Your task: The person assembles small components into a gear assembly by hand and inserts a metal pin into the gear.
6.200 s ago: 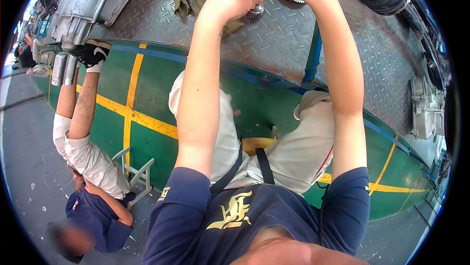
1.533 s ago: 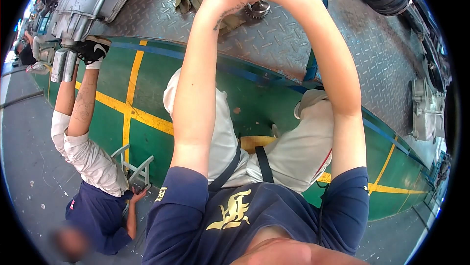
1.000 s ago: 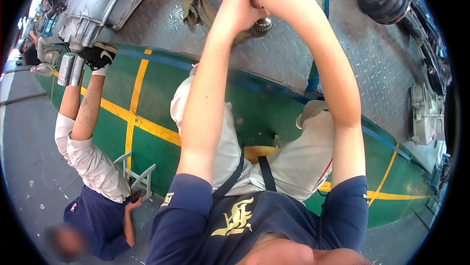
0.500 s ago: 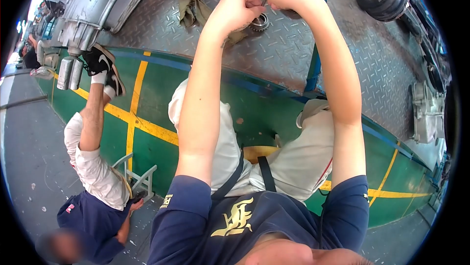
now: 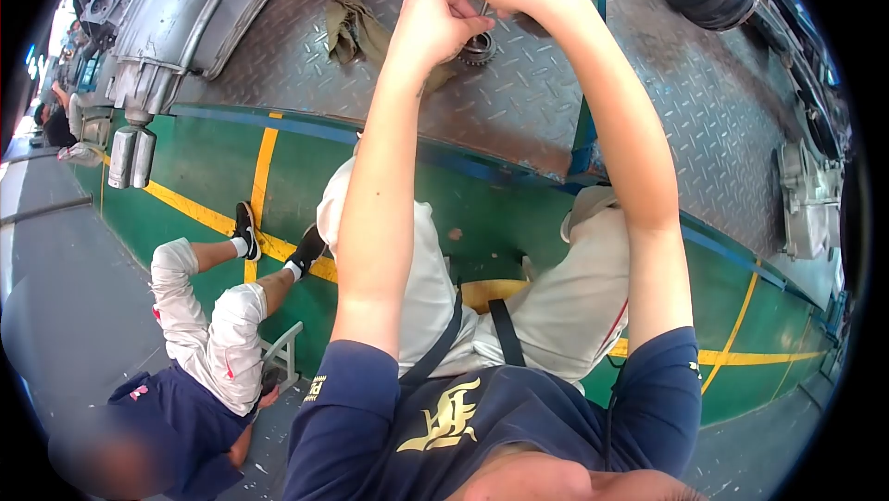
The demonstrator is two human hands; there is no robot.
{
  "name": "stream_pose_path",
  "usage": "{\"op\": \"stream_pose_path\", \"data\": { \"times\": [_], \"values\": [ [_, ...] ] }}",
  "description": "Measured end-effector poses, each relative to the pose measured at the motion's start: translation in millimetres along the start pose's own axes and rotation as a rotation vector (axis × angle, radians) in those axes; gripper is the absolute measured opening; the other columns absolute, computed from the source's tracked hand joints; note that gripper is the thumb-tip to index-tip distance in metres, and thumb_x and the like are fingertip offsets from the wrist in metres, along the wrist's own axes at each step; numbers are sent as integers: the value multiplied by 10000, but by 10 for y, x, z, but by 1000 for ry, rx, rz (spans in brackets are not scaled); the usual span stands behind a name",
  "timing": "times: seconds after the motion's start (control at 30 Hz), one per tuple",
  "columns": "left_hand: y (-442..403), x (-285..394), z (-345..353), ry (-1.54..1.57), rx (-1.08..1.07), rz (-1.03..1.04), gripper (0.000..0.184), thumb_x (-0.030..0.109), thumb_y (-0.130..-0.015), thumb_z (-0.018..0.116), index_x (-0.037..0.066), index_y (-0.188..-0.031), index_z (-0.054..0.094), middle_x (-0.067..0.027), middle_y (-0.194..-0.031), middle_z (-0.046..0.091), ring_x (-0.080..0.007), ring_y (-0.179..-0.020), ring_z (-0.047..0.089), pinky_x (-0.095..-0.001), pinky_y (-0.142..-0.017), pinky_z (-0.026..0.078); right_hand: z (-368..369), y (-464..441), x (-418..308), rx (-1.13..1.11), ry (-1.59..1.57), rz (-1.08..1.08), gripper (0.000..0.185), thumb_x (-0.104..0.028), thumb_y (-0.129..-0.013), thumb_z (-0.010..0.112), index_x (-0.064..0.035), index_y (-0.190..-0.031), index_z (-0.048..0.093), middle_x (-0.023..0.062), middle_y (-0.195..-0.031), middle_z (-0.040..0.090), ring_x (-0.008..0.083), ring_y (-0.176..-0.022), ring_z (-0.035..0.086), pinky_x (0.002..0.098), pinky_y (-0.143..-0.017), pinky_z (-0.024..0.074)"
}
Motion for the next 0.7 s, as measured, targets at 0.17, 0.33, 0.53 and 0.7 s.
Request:
{"op": "stream_pose_path", "data": {
  "times": [0.17, 0.33, 0.53, 0.7],
  "values": [
    [-10, -11, 44, 2, 25, -33, 290, 239, -684, 906, 6, -776, 761, -143, -735, 735, -237, -696, 717, -369, -718, 570, 21, 9, 88, 105, 51, 68, 198, -78, -794, 613, 74, -863, 720, 302, -873, 706, 422, -892, 720, 482, -814, 582],
    [-15, -8, 75, -10, 25, -29, 321, 265, -682, 912, 1, -789, 763, -147, -731, 733, -241, -704, 721, -374, -721, 569, 153, -33, 144, 148, 87, 34, 164, -48, -802, 615, 77, -847, 711, 296, -871, 709, 417, -894, 722, 485, -800, 582],
    [-55, -110, 67, 49, -26, 35, 324, 284, -731, 880, -9, -797, 757, -134, -689, 715, -216, -633, 687, -366, -664, 556, 126, -13, -33, 52, 108, -166, 154, -39, -777, 634, 72, -839, 721, 287, -852, 709, 413, -859, 722, 484, -762, 577],
    [-58, -220, 35, 323, -147, -7, 231, 206, -765, 823, -10, -777, 745, -89, -676, 704, -129, -606, 636, -310, -601, 514, 47, 77, -172, 35, 120, -325, 146, -34, -729, 669, 64, -821, 726, 275, -836, 711, 396, -841, 729, 471, -747, 586]
  ]
}}
Point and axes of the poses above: each hand's wrist, its own y-axis away from the middle knuckle, its own z-axis out of the palm, x = y × z, the point moved 2 cm from there along -y, towards the middle knuckle
